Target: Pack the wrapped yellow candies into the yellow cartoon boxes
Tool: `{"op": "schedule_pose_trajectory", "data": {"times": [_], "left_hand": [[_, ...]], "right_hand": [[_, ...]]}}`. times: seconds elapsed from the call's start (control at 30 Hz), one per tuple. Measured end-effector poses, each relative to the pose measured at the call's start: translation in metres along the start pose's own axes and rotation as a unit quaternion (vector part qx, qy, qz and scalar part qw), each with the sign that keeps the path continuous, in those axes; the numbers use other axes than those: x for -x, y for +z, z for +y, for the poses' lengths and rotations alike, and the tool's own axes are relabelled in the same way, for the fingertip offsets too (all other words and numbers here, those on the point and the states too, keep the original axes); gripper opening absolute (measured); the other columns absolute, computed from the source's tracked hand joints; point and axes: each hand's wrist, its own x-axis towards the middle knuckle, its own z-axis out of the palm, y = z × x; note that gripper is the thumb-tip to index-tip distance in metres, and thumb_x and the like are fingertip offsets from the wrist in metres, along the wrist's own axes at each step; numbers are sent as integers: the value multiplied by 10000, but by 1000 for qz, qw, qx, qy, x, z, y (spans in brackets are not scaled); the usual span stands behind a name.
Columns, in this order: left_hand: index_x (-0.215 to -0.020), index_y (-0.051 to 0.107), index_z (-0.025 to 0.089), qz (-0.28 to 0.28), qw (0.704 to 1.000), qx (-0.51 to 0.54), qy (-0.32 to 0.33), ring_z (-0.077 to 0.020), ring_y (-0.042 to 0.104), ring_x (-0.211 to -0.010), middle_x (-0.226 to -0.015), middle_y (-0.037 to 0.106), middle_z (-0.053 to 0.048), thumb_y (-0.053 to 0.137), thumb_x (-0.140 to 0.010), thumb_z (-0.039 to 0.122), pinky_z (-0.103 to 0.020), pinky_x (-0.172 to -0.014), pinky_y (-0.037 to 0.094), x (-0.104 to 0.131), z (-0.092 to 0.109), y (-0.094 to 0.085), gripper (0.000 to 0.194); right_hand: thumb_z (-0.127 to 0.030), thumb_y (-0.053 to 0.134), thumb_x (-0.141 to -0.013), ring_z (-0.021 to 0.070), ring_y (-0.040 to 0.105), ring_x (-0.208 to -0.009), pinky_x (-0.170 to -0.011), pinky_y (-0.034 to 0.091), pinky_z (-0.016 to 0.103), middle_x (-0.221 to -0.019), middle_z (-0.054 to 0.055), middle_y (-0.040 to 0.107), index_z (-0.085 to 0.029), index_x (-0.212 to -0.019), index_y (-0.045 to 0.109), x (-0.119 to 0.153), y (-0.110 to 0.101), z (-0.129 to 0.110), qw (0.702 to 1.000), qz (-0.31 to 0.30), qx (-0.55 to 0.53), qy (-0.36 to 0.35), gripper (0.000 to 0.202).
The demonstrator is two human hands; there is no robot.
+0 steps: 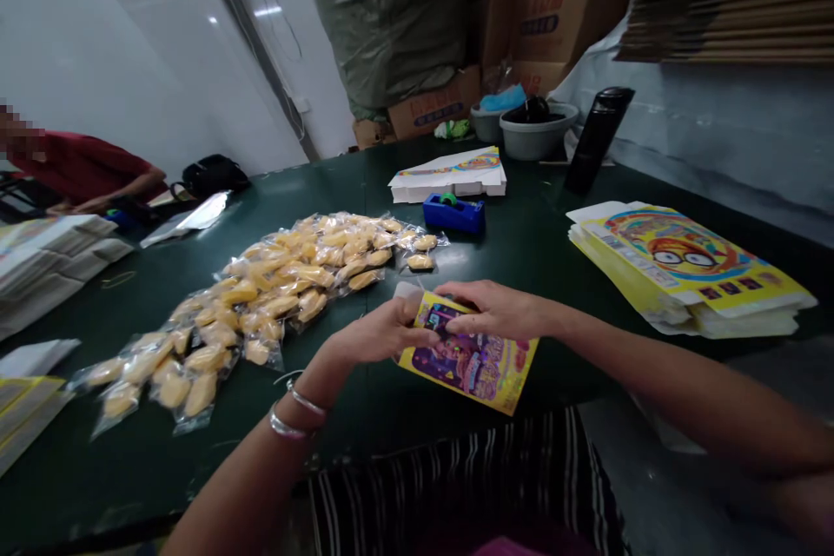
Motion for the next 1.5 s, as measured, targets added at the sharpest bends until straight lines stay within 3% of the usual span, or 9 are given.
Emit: {"op": "schedule_pose_trajectory", "data": {"times": [0.07,0.13,0.2,0.4,0.67,0.87,1.0,1.27,1.5], "left_hand": [[-900,706,137,115,986,-93,81,-163,647,-779,-897,712,-64,709,-766,320,-252,-718,500,15,9,-3,227],[-963,675,163,340,921,-100,160,-186,656,-894,-969,709,-65,702,-766,350,-270,-783,510,30,4,-1,273],[-1075,613,175,477,861,-15,175,-210,655,-984,-1065,699,-86,754,-711,381,-293,-832,522,41,-14,9,441],[-1359,340,197,419,872,211,142,-241,700,-905,-991,730,-96,808,-679,338,-354,-808,561,61,-74,73,837],[-1134,634,223,395,898,185,48,-219,685,-990,-1096,716,-61,785,-724,325,-285,-839,557,115,-118,136,449],[-899,740,225,465,881,87,21,-191,620,-1106,-1157,687,-31,723,-790,373,-241,-956,482,118,-125,140,185],[-802,680,199,461,871,165,41,-181,638,-1018,-1044,702,-25,729,-794,337,-256,-912,495,115,-121,139,146],[-881,708,210,361,915,154,93,-205,576,-1090,-1087,641,-58,572,-911,348,-287,-939,465,122,-112,140,196],[-724,604,181,406,903,129,55,-148,595,-827,-866,617,-26,753,-732,270,-214,-726,511,113,-89,143,174]], "right_hand": [[-372,626,-834,262,661,-881,-717,540,353,-1018,107,674,-134,-1273,492,-9,2,0,991,20,-135,-8,518],[-381,680,-808,256,674,-813,-654,551,348,-969,100,684,-156,-1368,379,-12,17,4,963,95,-251,14,674],[-392,721,-792,245,678,-773,-616,553,339,-958,90,689,-207,-1451,263,-10,40,7,929,158,-333,29,824],[-385,693,-840,217,662,-931,-785,557,349,-1078,59,657,-275,-1438,342,16,105,-5,892,212,-399,13,702],[-287,713,-848,158,641,-903,-759,531,253,-1081,26,623,-262,-1212,519,86,133,-14,889,100,-438,86,413],[-221,639,-899,156,615,-923,-767,480,236,-1001,57,635,-171,-827,690,89,130,-20,945,241,-221,25,101],[-190,671,-871,139,625,-802,-748,483,243,-860,20,647,-185,-923,643,86,129,-25,948,272,-167,11,59],[-345,624,-920,174,609,-888,-786,479,280,-933,68,633,-166,-840,668,95,121,-26,948,164,-272,20,201],[-196,670,-818,163,619,-857,-697,512,259,-959,57,629,-156,-776,581,93,120,-40,932,128,-327,91,106]]}}
